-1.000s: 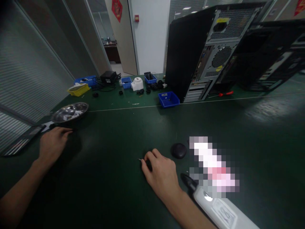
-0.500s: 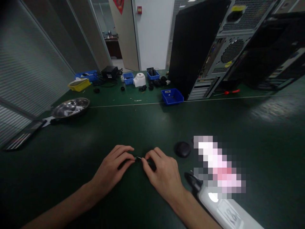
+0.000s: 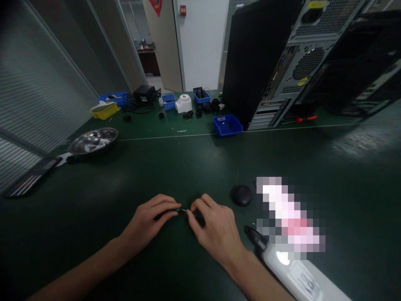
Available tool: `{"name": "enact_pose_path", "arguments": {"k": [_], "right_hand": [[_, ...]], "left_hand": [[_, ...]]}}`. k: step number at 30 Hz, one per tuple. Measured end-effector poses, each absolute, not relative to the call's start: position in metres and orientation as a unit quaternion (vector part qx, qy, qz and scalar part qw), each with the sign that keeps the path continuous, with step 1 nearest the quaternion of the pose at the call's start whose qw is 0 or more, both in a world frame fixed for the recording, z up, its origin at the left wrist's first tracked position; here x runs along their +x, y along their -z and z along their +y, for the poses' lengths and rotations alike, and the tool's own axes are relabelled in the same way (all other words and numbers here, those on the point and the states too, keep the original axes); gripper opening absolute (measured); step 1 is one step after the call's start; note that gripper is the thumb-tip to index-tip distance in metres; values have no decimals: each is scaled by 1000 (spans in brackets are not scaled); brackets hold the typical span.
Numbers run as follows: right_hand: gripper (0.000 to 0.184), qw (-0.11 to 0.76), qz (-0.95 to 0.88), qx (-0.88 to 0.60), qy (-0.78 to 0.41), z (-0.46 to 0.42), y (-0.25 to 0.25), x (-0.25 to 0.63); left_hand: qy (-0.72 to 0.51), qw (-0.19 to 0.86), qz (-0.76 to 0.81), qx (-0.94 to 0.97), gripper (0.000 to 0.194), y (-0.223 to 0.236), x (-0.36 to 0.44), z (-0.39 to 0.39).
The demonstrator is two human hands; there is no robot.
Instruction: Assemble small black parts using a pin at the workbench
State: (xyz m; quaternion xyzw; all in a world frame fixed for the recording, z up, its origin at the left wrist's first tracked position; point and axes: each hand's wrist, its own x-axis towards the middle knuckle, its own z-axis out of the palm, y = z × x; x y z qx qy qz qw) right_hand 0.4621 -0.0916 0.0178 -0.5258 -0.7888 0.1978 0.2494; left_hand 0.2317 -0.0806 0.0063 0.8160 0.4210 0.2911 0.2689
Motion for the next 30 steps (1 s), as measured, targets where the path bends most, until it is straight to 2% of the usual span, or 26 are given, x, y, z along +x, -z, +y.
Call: {"name": "enact_pose_path", "arguments": {"k": [13, 18, 21, 26, 30], "right_hand": [[18, 237, -806, -495, -220, -93, -15, 460], [20, 219, -834, -468, -195, -93, -17, 459], [21, 241, -824, -471, -204, -94, -16, 459], [16, 289, -793, -471, -258, -94, -13, 459], [14, 298, -791, -466, -262, -94, -14, 459]], "left_hand": [[-291, 250, 391, 837, 24, -6, 233, -80], [-247, 247, 368, 862, 26, -12, 229, -77], [-245, 234, 360, 869, 27, -12, 229, -78], [-295, 293, 377, 828, 23, -4, 232, -82], [-289, 297, 378, 828, 21, -4, 235, -85]]}}
